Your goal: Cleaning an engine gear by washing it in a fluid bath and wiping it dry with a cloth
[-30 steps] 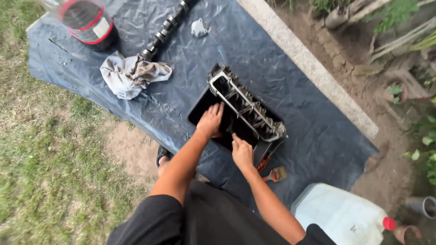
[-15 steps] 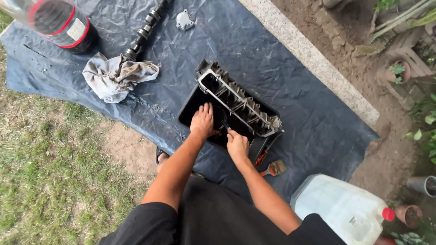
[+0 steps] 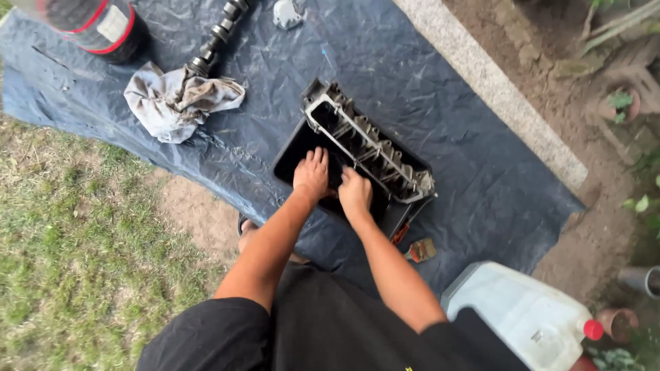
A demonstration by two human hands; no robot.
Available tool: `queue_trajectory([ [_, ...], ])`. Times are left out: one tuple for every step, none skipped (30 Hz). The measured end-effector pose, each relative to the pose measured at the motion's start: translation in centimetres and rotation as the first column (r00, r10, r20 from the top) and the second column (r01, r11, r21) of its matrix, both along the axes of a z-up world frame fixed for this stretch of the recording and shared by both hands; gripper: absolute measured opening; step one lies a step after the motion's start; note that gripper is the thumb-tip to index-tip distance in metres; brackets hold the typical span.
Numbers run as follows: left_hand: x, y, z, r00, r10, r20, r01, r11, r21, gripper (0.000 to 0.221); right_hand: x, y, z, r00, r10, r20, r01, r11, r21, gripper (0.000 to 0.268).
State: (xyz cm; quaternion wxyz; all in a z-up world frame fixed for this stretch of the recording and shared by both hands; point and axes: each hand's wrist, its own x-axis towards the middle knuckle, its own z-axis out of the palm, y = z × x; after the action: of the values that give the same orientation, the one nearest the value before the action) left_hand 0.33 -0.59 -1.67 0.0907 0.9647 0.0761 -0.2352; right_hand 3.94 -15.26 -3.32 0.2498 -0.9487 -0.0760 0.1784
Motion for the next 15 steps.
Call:
queue_trajectory([
  [0.0, -0.1, 0.0, 1.0, -0.011, -0.007, 0.011, 1.0, -0.004, 0.127, -0.6, -0.6, 0.4, 1.0, -0.011, -0.007, 0.011, 1.0, -0.004, 0.031],
  [0.1, 0.0, 0.2, 1.0, 0.001, 0.002, -0.001, 1.0, -0.005, 0.128, -1.1, -1.0, 0.9, 1.0, 0.006, 0.012, -0.006, 1.0, 0.001, 0.031],
  [0.1, 0.1, 0.3, 1.0, 0.014, 0.011, -0.013, 1.0, -0.006, 0.13, -1.6, -1.3, 1.4, 0.999, 0.023, 0.031, -0.023, 1.0, 0.005, 0.031],
  [0.2, 0.1, 0.5, 1.0, 0.008, 0.024, -0.008, 1.0, -0.006, 0.13, -2.5, -1.6, 1.9, 0.999, 0.017, 0.045, -0.018, 1.0, 0.005, 0.031],
  [0.1, 0.1, 0.7, 1.0, -0.01, 0.022, 0.009, 1.0, 0.007, 0.129, -3.6, -2.0, 2.5, 0.998, 0.034, 0.053, -0.032, 0.999, -0.038, 0.031],
  [-0.4, 0.0, 0.7, 1.0, -0.008, 0.012, 0.008, 1.0, 0.017, 0.127, -4.8, -2.4, 2.9, 0.996, 0.069, 0.051, -0.065, 0.994, -0.083, 0.031],
  [0.3, 0.2, 0.3, 1.0, 0.005, 0.017, -0.006, 1.0, 0.015, 0.127, -2.5, -1.3, 2.1, 0.995, 0.082, 0.056, -0.077, 0.993, -0.086, 0.031],
  [0.3, 0.1, -0.2, 1.0, 0.01, 0.019, -0.01, 1.0, 0.011, 0.13, -1.3, -0.5, 1.1, 0.997, 0.06, 0.056, -0.06, 0.998, -0.006, 0.031],
  [0.3, 0.0, -0.8, 1.0, 0.015, 0.02, -0.015, 1.0, 0.007, 0.132, -0.1, 0.3, 0.0, 0.998, 0.038, 0.054, -0.042, 0.996, 0.074, 0.032],
  [-0.1, -0.1, -0.3, 1.0, 0.004, 0.008, -0.004, 1.0, 0.004, 0.132, -1.0, -0.4, 0.5, 0.999, 0.028, 0.042, -0.031, 0.997, 0.071, 0.032],
  [-0.5, -0.1, 0.4, 1.0, 0.023, 0.001, -0.022, 1.0, -0.021, 0.13, -1.8, -1.0, 1.2, 0.998, 0.039, 0.056, -0.04, 0.999, 0.024, 0.031],
  [0.5, 0.4, 1.1, 0.999, 0.041, 0.016, -0.041, 0.998, -0.04, 0.128, -1.3, -1.2, 1.9, 0.994, 0.052, 0.092, -0.05, 0.999, -0.02, 0.03],
  [0.3, 0.4, 1.3, 0.999, 0.032, 0.026, -0.031, 0.999, -0.039, 0.128, -2.7, -1.5, 2.2, 0.994, 0.042, 0.102, -0.041, 0.999, -0.018, 0.03],
  [0.1, 0.3, 1.5, 0.999, 0.028, 0.016, -0.027, 0.999, -0.038, 0.128, -3.7, -2.0, 2.5, 0.997, 0.028, 0.076, -0.028, 1.0, 0.0, 0.03],
  [-0.1, 0.2, 1.5, 1.0, 0.024, 0.005, -0.024, 0.999, -0.038, 0.129, -4.7, -2.6, 2.7, 0.999, 0.014, 0.05, -0.015, 1.0, 0.018, 0.031],
])
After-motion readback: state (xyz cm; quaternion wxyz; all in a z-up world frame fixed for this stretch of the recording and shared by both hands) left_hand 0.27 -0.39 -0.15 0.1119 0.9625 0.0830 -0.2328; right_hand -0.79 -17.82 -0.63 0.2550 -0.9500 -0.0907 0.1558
